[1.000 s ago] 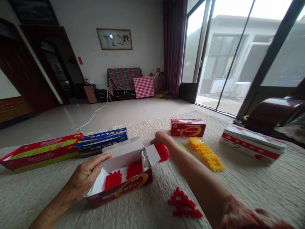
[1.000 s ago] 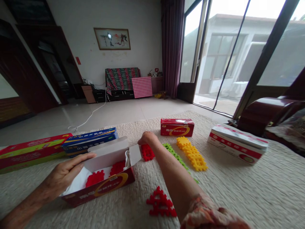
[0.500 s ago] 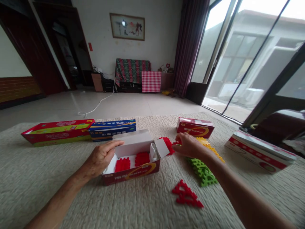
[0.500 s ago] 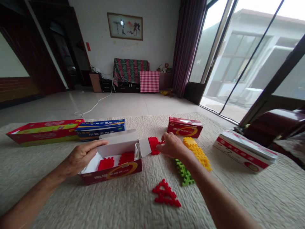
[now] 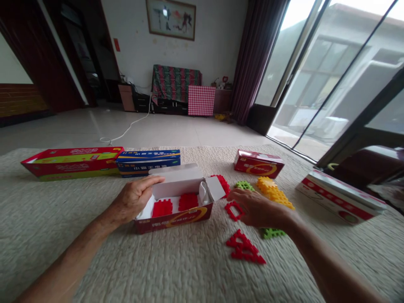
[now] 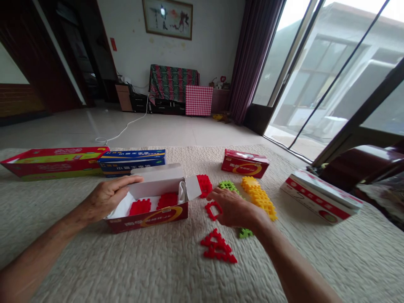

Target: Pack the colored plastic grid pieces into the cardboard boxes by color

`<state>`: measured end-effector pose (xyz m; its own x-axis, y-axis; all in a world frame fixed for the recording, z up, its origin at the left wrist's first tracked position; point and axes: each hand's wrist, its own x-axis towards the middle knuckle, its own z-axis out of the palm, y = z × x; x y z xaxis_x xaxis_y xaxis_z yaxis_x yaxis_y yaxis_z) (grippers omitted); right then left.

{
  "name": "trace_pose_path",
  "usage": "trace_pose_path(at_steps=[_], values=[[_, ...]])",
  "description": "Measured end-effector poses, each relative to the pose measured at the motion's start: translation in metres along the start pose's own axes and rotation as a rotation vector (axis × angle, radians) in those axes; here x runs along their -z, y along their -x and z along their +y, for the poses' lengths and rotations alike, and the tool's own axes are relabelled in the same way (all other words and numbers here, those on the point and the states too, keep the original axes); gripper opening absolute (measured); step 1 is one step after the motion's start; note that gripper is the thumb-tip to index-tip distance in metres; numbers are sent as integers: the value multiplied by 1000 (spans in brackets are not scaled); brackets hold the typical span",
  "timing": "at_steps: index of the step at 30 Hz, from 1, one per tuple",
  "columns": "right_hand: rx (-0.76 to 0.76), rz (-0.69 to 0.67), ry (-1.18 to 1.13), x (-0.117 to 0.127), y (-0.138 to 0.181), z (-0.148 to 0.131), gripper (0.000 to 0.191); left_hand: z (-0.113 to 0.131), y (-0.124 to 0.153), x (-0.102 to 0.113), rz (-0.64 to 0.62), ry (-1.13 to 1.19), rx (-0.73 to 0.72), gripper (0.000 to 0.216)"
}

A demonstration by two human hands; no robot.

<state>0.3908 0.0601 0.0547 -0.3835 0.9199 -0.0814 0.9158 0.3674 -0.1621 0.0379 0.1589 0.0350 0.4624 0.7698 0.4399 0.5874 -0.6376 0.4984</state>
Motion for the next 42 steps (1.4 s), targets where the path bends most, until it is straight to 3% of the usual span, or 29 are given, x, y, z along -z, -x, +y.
trace_pose_path(at_steps=[2,6,10,12,15,19,23,26,34,38,42], values=[[0,-23,16,-6,0,-2,49,0,0,1,-5,-7,-3,41],[-40,-21,70,-13,-2,-14,43,1,1,1,-1,7,3,41],[-111,12,102,-5,2,-11,43,2,0,0,8,29,-4,41],[-169,64,125,6,6,-3,39,2,0,-1,25,43,-33,41],[-192,246,144,30,7,0,43,2,0,-2,35,63,-55,42],[-65,397,63,54,-13,-35,49,2,0,-3,34,51,-68,44],[106,277,-60,52,-52,-84,40,4,0,-2,39,56,-68,44],[148,176,-91,41,-75,-99,34,5,0,-2,47,83,-72,45],[115,189,-94,26,-84,-92,34,7,-1,-2,53,102,-75,46],[45,247,-117,32,-77,-87,43,7,0,-2,50,92,-63,46],[17,360,-105,45,-70,-65,31,5,0,-2,39,62,-67,44]])
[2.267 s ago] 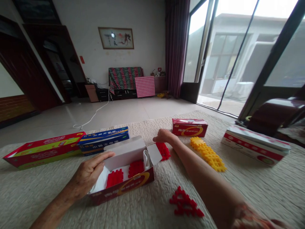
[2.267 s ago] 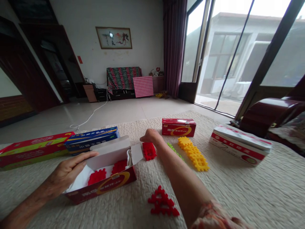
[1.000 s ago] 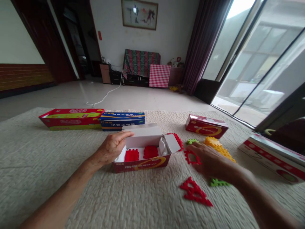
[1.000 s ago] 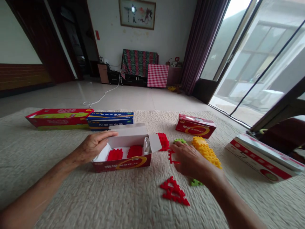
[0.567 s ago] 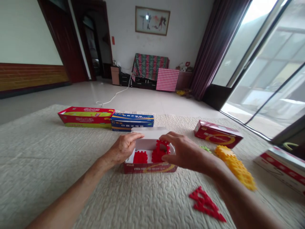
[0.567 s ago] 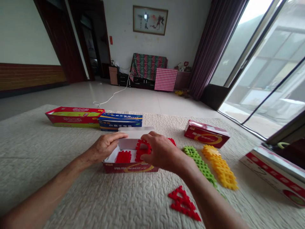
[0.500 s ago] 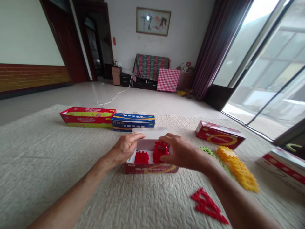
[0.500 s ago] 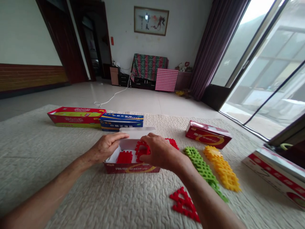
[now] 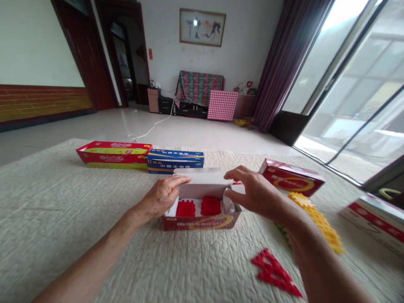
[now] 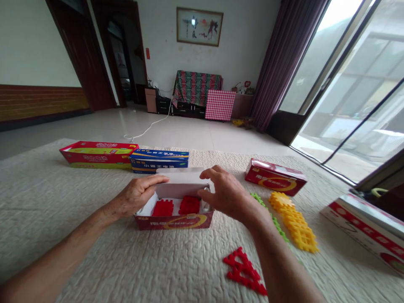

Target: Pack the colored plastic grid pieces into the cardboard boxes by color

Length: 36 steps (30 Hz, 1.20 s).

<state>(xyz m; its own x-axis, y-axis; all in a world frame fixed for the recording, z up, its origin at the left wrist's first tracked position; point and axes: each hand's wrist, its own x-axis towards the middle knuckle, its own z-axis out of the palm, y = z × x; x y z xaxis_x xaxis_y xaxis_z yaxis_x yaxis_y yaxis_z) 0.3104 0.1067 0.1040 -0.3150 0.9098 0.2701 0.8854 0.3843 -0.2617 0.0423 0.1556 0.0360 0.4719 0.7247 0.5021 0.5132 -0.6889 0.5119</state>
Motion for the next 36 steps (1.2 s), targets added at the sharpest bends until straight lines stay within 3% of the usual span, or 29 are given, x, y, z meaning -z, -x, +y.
trace_pose_path(at_steps=[6,12,16,25,32,36], values=[[-164,48,72,11,-1,51,24,-2,1,0,0,-19,24,41],[-249,-183,126,-5,0,76,32,-5,1,1,-13,-32,63,40],[-269,-255,179,-11,0,81,28,-5,1,1,-12,-27,70,39],[-280,-255,204,-23,0,83,25,-3,1,2,-25,-34,82,39],[-281,-254,203,-10,7,74,24,-4,0,1,-19,-36,62,40],[-232,-323,227,-10,26,68,18,-5,0,1,-23,-45,35,40]])
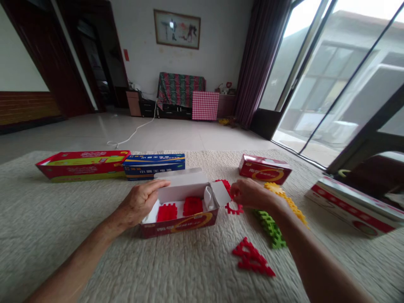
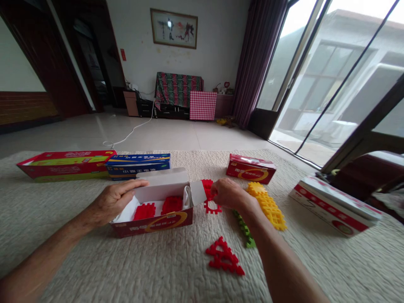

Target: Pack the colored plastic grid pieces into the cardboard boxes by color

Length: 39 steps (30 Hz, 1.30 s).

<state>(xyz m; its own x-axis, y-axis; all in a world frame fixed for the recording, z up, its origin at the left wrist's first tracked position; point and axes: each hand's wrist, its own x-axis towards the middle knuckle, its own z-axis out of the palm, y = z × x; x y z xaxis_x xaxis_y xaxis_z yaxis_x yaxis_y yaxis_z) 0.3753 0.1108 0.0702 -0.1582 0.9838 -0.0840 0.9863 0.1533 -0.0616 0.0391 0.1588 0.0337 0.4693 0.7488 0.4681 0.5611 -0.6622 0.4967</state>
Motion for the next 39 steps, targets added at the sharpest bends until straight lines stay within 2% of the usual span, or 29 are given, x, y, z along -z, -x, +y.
trace_pose_path(at_steps=[4,11,14,17,20,23,25,27,29,31,33,35,39], values=[[42,-48,16,-12,19,-2,16,-1,0,0,4,2,-13,41],[161,-81,-107,-20,39,-12,32,-1,-1,-1,22,15,-38,41],[196,-62,-133,-26,42,-19,23,-1,-1,-2,19,21,-41,41],[193,-31,-126,-29,45,-12,19,-1,-1,-2,19,39,-40,42],[116,29,-61,-17,51,10,27,1,0,-2,19,65,-39,44],[102,174,-48,9,52,22,32,2,-1,-2,23,112,-12,44],[172,275,-79,28,46,8,33,2,-1,-1,28,160,19,43],[263,347,-134,43,36,-23,37,2,-2,0,32,204,49,44],[355,310,-196,49,22,-62,32,1,-2,1,38,237,73,45],[424,198,-235,48,7,-97,24,0,-2,1,41,265,86,46],[458,139,-245,40,-8,-120,22,0,-2,0,50,290,92,47],[475,105,-226,31,-21,-132,23,0,-3,-1,61,304,92,48],[502,76,-199,15,-36,-139,31,1,-3,-3,81,300,74,51]])
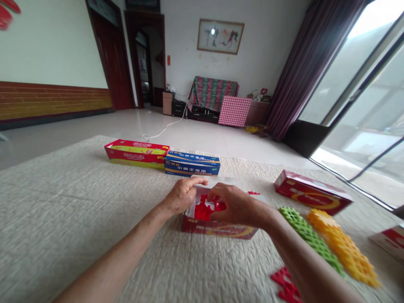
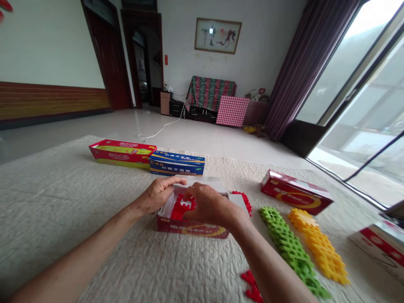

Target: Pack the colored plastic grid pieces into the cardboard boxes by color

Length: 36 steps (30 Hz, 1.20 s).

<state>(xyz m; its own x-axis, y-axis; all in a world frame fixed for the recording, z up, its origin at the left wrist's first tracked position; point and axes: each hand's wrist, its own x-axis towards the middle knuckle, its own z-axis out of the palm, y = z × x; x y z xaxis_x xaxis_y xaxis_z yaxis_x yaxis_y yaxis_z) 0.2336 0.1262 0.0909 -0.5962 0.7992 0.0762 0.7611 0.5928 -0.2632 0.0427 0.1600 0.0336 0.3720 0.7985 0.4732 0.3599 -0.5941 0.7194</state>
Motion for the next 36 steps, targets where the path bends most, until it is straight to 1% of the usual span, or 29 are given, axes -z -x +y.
trace_pose_path(at_steps=[3,5,7,9,11,14,17,18,20,22,24,26,29,31,36], values=[[13,15,-5,-5,-3,0,35,1,0,0,-3,-8,0,53],[12,58,-24,-4,-1,-3,33,3,0,0,-12,-5,-2,53],[-7,119,-62,2,4,-4,28,4,0,1,-18,-4,-3,53],[-40,187,-97,12,13,0,22,5,0,1,-18,-16,7,53],[-76,273,-110,23,26,14,19,5,0,0,-14,-32,22,51],[-183,383,-84,37,48,54,20,5,1,0,-19,-54,23,49],[-344,360,-3,39,68,99,22,5,1,1,-30,-79,7,46],[-408,328,16,37,74,111,23,5,2,1,-32,-84,10,45],[-475,235,39,32,81,128,30,5,2,1,-36,-86,27,42],[-469,130,50,26,84,135,40,4,2,2,-46,-96,41,41],[-443,62,54,21,83,136,44,4,3,2,-49,-115,54,40],[-441,65,51,16,80,138,44,4,3,2,-47,-132,70,39],[-444,141,58,10,73,144,44,3,3,2,-44,-138,78,38],[-430,142,45,7,66,147,41,3,3,2,-44,-137,78,37],[-439,-10,-53,7,52,151,24,3,3,2,-41,-134,78,37]])
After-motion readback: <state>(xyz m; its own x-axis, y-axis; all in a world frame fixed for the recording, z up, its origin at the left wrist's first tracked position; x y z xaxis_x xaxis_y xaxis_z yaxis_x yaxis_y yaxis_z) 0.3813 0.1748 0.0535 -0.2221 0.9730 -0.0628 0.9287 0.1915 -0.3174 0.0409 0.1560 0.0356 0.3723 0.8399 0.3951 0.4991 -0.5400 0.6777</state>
